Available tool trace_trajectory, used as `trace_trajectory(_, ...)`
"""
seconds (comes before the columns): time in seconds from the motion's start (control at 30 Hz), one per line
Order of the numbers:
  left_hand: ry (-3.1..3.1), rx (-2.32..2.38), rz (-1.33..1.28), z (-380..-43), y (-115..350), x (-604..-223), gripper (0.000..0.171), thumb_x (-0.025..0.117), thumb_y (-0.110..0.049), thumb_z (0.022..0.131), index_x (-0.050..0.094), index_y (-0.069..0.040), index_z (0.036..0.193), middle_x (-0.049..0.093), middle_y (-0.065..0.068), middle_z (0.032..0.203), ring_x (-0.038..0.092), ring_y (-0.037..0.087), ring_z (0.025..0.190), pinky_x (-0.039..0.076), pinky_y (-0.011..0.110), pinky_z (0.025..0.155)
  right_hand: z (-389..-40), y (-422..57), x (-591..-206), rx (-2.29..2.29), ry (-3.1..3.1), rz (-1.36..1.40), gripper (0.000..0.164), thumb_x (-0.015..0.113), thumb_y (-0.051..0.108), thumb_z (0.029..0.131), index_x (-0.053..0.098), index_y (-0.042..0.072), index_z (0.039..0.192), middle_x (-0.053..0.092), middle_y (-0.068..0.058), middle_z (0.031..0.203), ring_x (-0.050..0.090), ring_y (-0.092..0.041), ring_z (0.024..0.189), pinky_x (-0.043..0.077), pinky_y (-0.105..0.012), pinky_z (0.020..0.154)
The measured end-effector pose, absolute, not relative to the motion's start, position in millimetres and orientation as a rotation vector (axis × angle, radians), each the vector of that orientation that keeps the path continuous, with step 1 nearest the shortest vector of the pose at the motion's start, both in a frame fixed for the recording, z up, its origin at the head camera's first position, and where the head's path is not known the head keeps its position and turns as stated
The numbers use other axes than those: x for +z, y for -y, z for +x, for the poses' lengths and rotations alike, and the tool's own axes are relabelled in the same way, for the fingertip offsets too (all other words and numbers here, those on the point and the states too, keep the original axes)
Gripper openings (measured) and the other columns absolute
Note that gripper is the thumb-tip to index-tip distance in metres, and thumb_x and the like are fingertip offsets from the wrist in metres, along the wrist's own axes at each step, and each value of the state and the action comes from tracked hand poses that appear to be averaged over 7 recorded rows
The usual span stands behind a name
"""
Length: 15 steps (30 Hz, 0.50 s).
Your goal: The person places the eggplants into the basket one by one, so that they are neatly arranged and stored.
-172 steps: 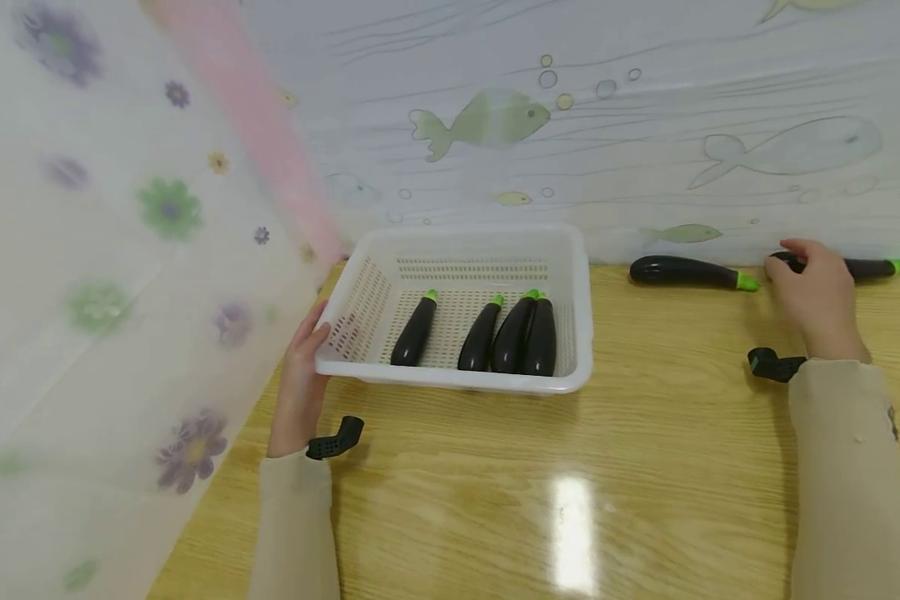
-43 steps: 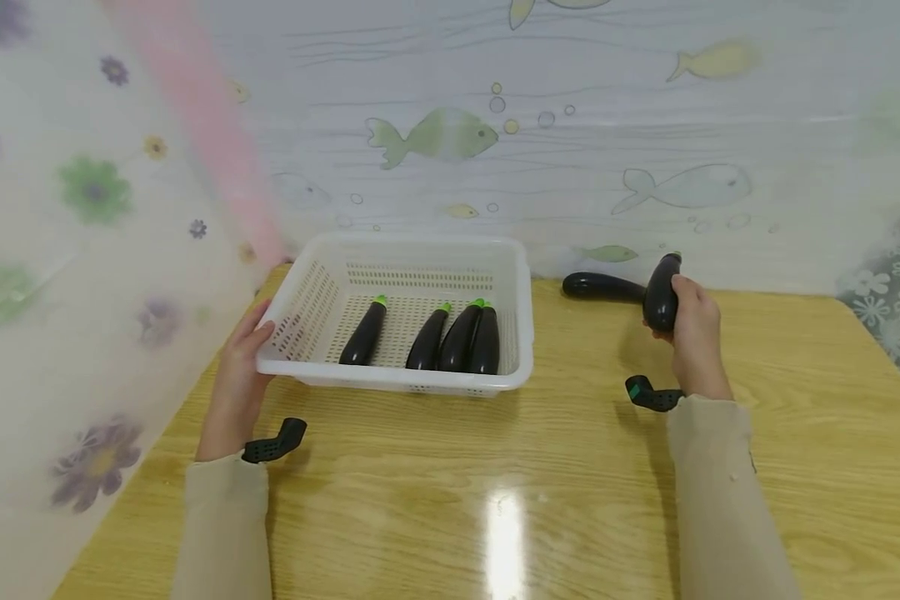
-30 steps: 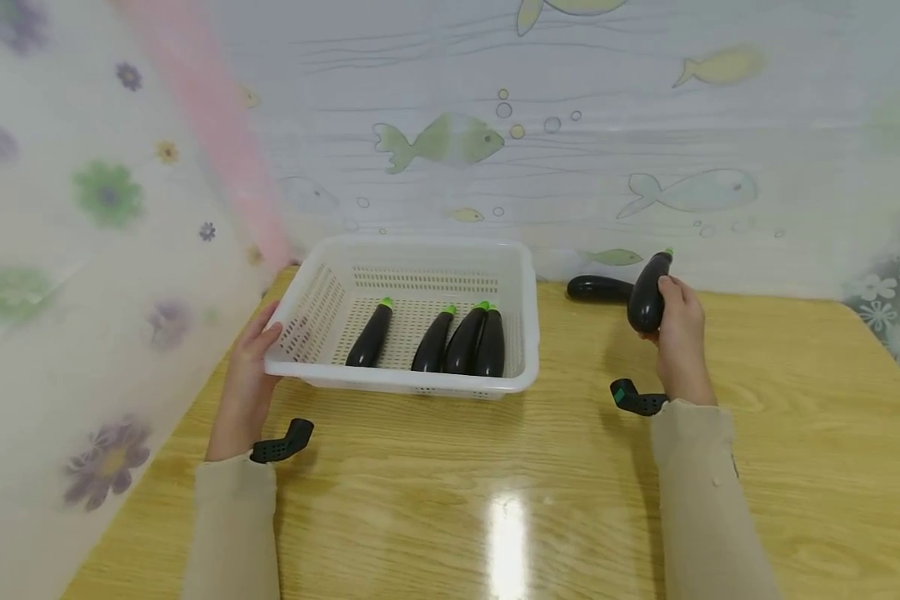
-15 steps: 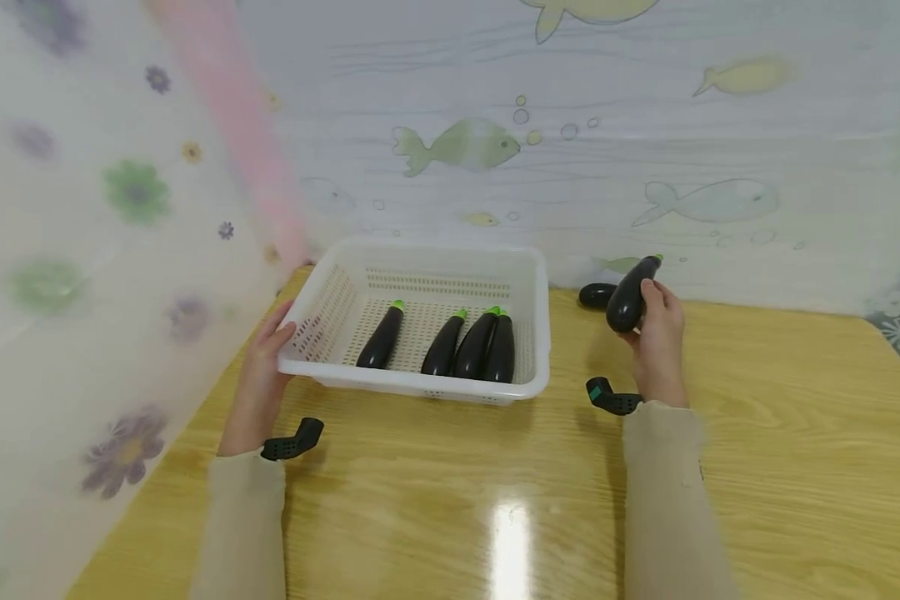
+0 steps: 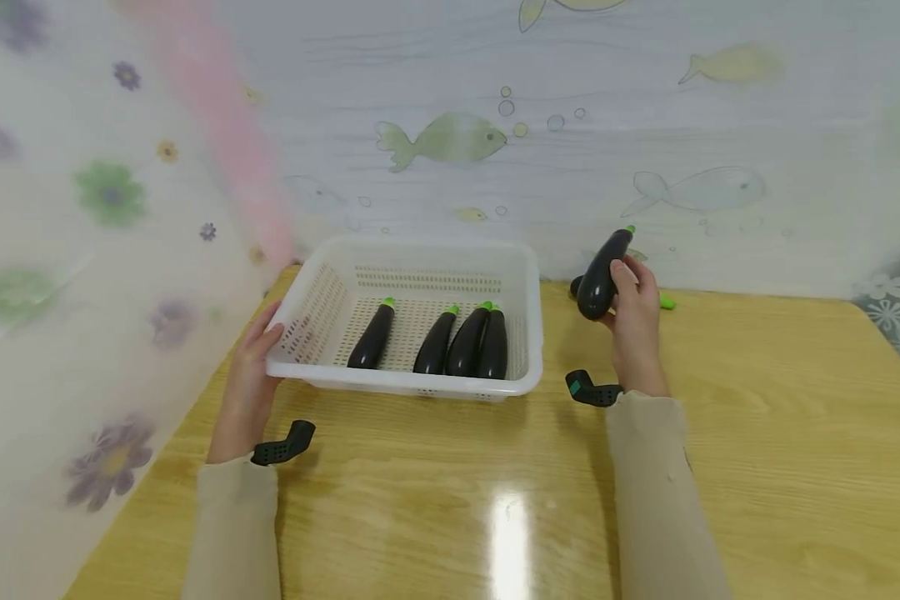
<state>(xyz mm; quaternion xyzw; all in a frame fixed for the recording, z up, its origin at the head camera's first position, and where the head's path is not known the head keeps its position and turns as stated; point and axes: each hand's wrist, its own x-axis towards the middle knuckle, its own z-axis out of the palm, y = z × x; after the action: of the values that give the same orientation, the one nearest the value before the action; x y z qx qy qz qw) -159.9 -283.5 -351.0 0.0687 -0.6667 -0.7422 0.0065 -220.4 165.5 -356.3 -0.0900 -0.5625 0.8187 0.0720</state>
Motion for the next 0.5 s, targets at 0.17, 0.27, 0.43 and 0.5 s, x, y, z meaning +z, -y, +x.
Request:
trace_trajectory(0.17, 2.096, -2.321, 0.24, -159, 286, -350, 0.05, 0.039, -0.033, 0.095, 0.023, -0.028, 0.142, 0.026, 0.003, 0.142, 0.029, 0.023, 0.124, 0.03, 0.034, 0.091, -220, -159, -347, 2.452, 1.667, -0.196, 0.055, 0.054, 0.038, 0.087, 0.035, 0.019, 0.135, 0.043, -0.011, 0.127, 0.056, -0.02, 0.094, 0.045, -0.027, 0.06)
trace_trajectory(0.27, 2.084, -2.332, 0.235, -160, 284, -350, 0.05, 0.04, -0.032, 0.095, 0.024, -0.027, 0.142, 0.027, 0.003, 0.142, 0.029, 0.023, 0.124, 0.03, 0.033, 0.091, -218, -159, -338, 2.452, 1.652, -0.158, 0.056, 0.054, 0.036, 0.088, 0.033, 0.017, 0.136, 0.047, -0.012, 0.121, 0.059, -0.017, 0.083, 0.042, -0.025, 0.052)
trace_trajectory(0.43, 2.027, -2.365, 0.198, -160, 282, -349, 0.05, 0.042, -0.029, 0.095, 0.025, -0.023, 0.142, 0.028, 0.006, 0.141, 0.03, 0.024, 0.123, 0.033, 0.032, 0.089, -212, -157, -323, 2.501, 1.617, -0.101, 0.058, 0.056, 0.034, 0.088, 0.031, 0.015, 0.137, 0.051, -0.013, 0.116, 0.059, -0.016, 0.078, 0.042, -0.024, 0.05)
trace_trajectory(0.5, 2.01, -2.371, 0.192, -158, 282, -349, 0.051, 0.042, -0.028, 0.095, 0.025, -0.021, 0.142, 0.029, 0.006, 0.141, 0.03, 0.024, 0.122, 0.035, 0.031, 0.087, -209, -152, -318, 2.552, 1.598, -0.074, 0.06, 0.056, 0.033, 0.088, 0.029, 0.014, 0.138, 0.05, -0.013, 0.118, 0.059, -0.016, 0.077, 0.043, -0.024, 0.051)
